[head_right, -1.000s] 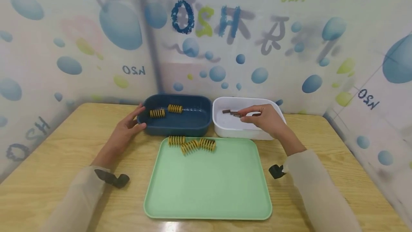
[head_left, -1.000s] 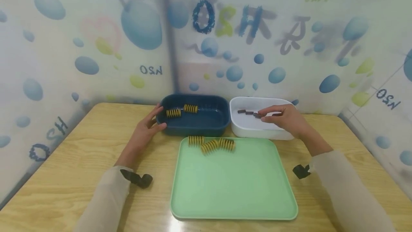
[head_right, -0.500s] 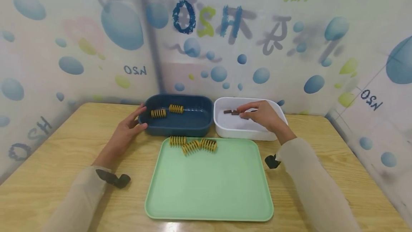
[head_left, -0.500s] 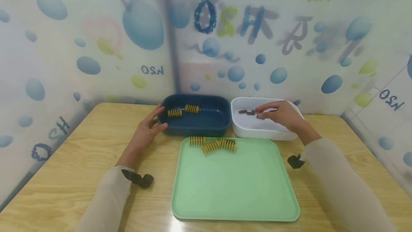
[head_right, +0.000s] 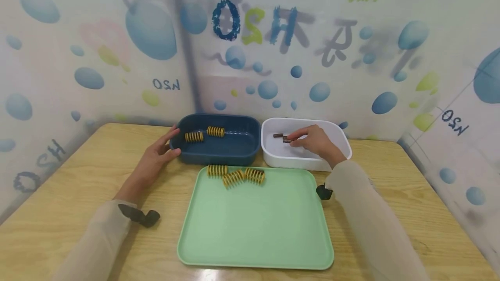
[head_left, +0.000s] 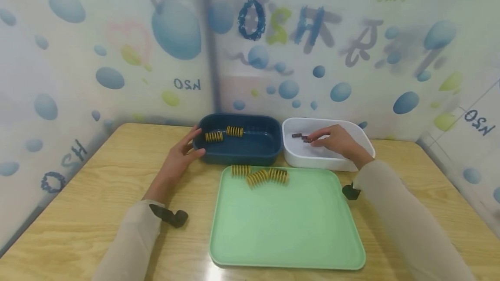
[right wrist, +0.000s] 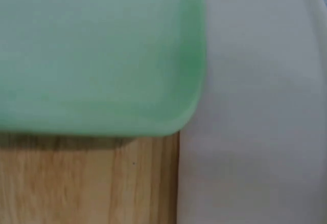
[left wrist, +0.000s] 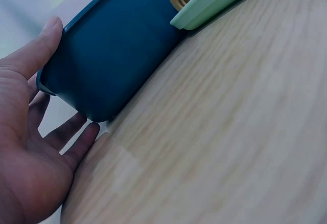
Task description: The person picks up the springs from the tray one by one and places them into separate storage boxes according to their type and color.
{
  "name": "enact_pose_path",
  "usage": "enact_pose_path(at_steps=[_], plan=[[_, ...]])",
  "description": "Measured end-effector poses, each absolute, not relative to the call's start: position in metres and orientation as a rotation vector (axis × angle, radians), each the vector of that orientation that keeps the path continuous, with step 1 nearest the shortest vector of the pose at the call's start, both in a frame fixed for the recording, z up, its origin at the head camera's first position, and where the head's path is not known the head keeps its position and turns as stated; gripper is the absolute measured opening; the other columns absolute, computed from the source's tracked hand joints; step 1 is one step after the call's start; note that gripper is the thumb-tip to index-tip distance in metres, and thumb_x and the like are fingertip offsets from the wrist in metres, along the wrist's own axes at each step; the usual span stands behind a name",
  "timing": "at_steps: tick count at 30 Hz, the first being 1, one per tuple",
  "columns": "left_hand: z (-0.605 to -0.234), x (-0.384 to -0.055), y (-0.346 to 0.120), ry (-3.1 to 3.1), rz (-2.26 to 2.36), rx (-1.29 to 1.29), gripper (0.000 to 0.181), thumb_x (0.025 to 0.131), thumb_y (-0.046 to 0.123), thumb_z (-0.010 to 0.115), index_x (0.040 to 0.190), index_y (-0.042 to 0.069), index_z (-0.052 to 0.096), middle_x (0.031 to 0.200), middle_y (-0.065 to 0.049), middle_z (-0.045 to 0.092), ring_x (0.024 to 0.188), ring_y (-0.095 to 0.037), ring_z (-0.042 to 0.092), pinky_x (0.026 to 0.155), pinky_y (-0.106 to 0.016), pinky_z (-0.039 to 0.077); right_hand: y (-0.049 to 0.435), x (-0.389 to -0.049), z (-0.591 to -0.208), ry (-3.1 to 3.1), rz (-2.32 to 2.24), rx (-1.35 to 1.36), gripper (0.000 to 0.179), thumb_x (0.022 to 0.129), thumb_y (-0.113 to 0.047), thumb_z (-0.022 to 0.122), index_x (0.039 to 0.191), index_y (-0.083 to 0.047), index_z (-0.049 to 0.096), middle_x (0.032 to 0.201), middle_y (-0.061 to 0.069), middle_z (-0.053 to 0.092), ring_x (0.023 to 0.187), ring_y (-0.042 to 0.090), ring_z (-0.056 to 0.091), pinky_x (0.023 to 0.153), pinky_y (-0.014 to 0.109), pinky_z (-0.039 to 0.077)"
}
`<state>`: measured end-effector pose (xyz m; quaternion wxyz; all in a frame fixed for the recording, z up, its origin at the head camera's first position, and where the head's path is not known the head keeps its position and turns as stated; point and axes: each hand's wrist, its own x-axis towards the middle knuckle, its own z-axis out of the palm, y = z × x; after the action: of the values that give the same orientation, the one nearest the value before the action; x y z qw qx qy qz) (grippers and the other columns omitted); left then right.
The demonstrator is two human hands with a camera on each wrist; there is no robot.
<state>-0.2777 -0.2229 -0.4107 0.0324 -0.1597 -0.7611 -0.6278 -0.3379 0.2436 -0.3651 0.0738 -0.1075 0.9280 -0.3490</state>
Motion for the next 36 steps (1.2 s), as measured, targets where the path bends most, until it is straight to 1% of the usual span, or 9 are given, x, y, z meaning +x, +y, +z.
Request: enact_pose_path(at_steps=[4, 10, 15, 19, 22, 25, 27, 33, 36], plan=[[-0.411, -0.278, -0.223, -2.348, -1.931, -0.481, 0.062, 0.093, 0.013, 0.064, 0.149, 0.013, 0.036, 0.158, 0.007, 0.017, 0.137, -0.038, 0.026, 0.110, -0.050, 0.023, 0.239, -0.340, -0.366, 2.786, -1.004, -0.273, 0.023, 0.085, -0.016, 0.072, 0.108, -0.013, 0.074, 0.113, 0.006, 0.068, 0.115, 0.029, 0.052, 0.092, 0.045, 0.042], [-0.413, -0.281, -0.224, -2.333, -1.932, -0.480, 0.062, 0.093, 0.012, 0.064, 0.148, 0.008, 0.035, 0.158, 0.005, 0.017, 0.137, -0.041, 0.026, 0.111, -0.051, 0.021, 0.234, -0.345, -0.366, 2.775, -0.938, -0.198, 0.023, 0.086, -0.016, 0.071, 0.109, -0.013, 0.074, 0.119, 0.010, 0.065, 0.110, 0.031, 0.050, 0.086, 0.043, 0.042], [-0.412, -0.280, -0.223, -2.327, -1.941, -0.480, 0.061, 0.093, 0.010, 0.063, 0.148, 0.008, 0.036, 0.158, 0.003, 0.017, 0.136, -0.043, 0.026, 0.110, -0.052, 0.021, 0.231, -0.349, -0.369, 2.770, -0.923, -0.210, 0.022, 0.085, -0.015, 0.073, 0.106, -0.012, 0.075, 0.116, 0.011, 0.066, 0.110, 0.031, 0.051, 0.087, 0.041, 0.041], [-0.411, -0.279, -0.222, -2.331, -1.956, -0.464, 0.061, 0.093, 0.010, 0.063, 0.148, 0.009, 0.036, 0.158, 0.005, 0.017, 0.136, -0.042, 0.027, 0.110, -0.051, 0.023, 0.228, -0.350, -0.371, 2.764, -0.918, -0.235, 0.021, 0.084, -0.013, 0.074, 0.105, -0.010, 0.075, 0.114, 0.012, 0.067, 0.106, 0.030, 0.053, 0.085, 0.040, 0.044], [-0.411, -0.278, -0.222, -2.337, -1.961, -0.454, 0.061, 0.093, 0.010, 0.063, 0.148, 0.010, 0.036, 0.158, 0.007, 0.018, 0.136, -0.041, 0.027, 0.110, -0.051, 0.024, 0.228, -0.351, -0.372, 2.753, -0.922, -0.244, 0.022, 0.084, -0.013, 0.074, 0.105, -0.010, 0.075, 0.115, 0.012, 0.066, 0.109, 0.031, 0.052, 0.090, 0.043, 0.043], [-0.412, -0.278, -0.222, -2.346, -1.952, -0.452, 0.062, 0.093, 0.011, 0.063, 0.148, 0.010, 0.036, 0.158, 0.007, 0.017, 0.136, -0.041, 0.027, 0.109, -0.051, 0.024, 0.229, -0.352, -0.373, 2.738, -0.930, -0.233, 0.022, 0.084, -0.015, 0.074, 0.106, -0.012, 0.075, 0.117, 0.011, 0.066, 0.115, 0.032, 0.049, 0.097, 0.047, 0.038], [-0.412, -0.279, -0.222, -2.354, -1.945, -0.450, 0.062, 0.093, 0.012, 0.063, 0.148, 0.010, 0.035, 0.158, 0.008, 0.017, 0.136, -0.041, 0.027, 0.109, -0.051, 0.025, 0.230, -0.354, -0.375, 2.731, -0.933, -0.236, 0.023, 0.084, -0.016, 0.074, 0.107, -0.012, 0.075, 0.119, 0.011, 0.065, 0.116, 0.031, 0.049, 0.099, 0.048, 0.035], [-0.413, -0.280, -0.224, -2.360, -1.914, -0.471, 0.062, 0.093, 0.013, 0.063, 0.148, 0.009, 0.035, 0.158, 0.007, 0.018, 0.137, -0.041, 0.026, 0.110, -0.051, 0.023, 0.230, -0.357, -0.376, 2.737, -0.938, -0.302, 0.022, 0.083, -0.014, 0.075, 0.105, -0.011, 0.075, 0.113, 0.011, 0.068, 0.107, 0.028, 0.052, 0.091, 0.040, 0.037], [-0.413, -0.280, -0.223, -2.364, -1.899, -0.478, 0.062, 0.093, 0.012, 0.063, 0.148, 0.008, 0.035, 0.158, 0.005, 0.017, 0.136, -0.042, 0.025, 0.110, -0.052, 0.023, 0.229, -0.356, -0.376, 2.739, -0.931, -0.299, 0.022, 0.084, -0.014, 0.075, 0.106, -0.009, 0.075, 0.113, 0.012, 0.067, 0.107, 0.028, 0.052, 0.092, 0.040, 0.037]])
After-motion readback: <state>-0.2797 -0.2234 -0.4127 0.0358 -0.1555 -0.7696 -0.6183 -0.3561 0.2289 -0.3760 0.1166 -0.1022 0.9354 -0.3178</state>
